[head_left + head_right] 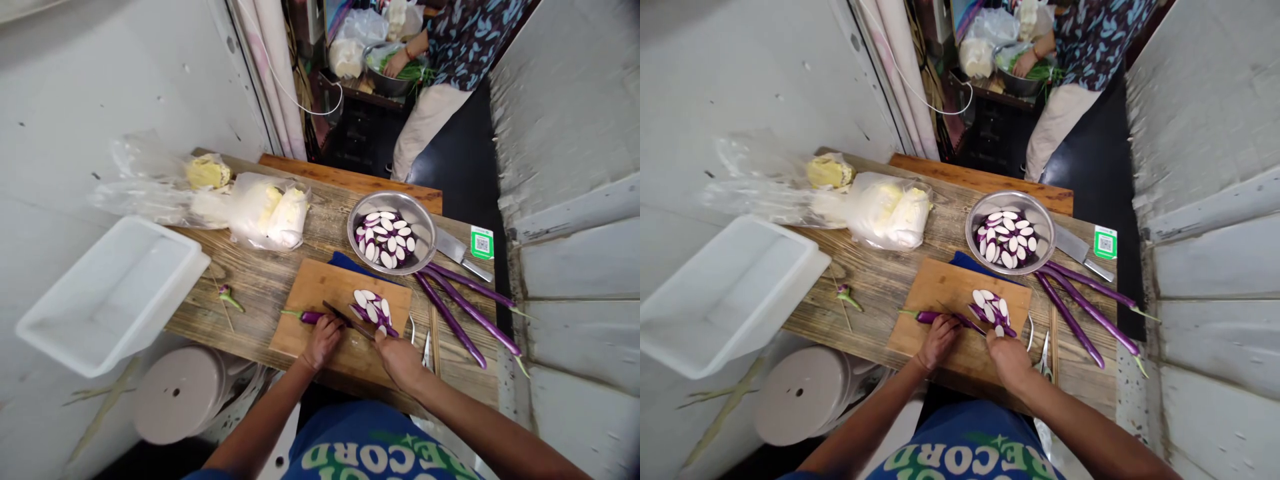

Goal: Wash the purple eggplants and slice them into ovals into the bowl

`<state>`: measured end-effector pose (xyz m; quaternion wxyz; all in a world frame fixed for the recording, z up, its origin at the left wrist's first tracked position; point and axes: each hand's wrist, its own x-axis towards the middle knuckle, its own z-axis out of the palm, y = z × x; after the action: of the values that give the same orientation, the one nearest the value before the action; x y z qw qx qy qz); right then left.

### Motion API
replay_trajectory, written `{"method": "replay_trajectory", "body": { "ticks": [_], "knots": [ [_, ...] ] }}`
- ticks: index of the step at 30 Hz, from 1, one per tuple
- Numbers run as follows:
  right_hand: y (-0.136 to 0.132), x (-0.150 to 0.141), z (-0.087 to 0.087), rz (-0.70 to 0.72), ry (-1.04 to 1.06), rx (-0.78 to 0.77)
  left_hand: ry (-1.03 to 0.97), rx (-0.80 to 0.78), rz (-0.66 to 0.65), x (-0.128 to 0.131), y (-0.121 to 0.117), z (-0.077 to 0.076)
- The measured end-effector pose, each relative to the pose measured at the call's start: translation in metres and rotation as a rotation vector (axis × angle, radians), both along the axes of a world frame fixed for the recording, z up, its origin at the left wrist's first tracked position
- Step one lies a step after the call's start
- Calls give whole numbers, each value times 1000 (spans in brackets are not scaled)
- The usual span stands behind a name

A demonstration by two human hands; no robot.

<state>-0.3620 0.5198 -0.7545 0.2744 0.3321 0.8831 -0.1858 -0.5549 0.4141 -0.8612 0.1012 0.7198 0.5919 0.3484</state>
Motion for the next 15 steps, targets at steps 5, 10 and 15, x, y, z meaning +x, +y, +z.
{"method": "replay_trajectory", "body": {
  "ticks": [5, 10, 15],
  "knots": [
    [6, -4, -3, -93, 40, -46, 79, -30, 13, -11, -6, 7],
    [1, 11, 0, -52, 48, 14, 50, -5, 23, -17, -13, -3],
    [-5, 20, 7, 32, 90, 55, 45, 8, 15, -16, -12, -3]
  ]
}}
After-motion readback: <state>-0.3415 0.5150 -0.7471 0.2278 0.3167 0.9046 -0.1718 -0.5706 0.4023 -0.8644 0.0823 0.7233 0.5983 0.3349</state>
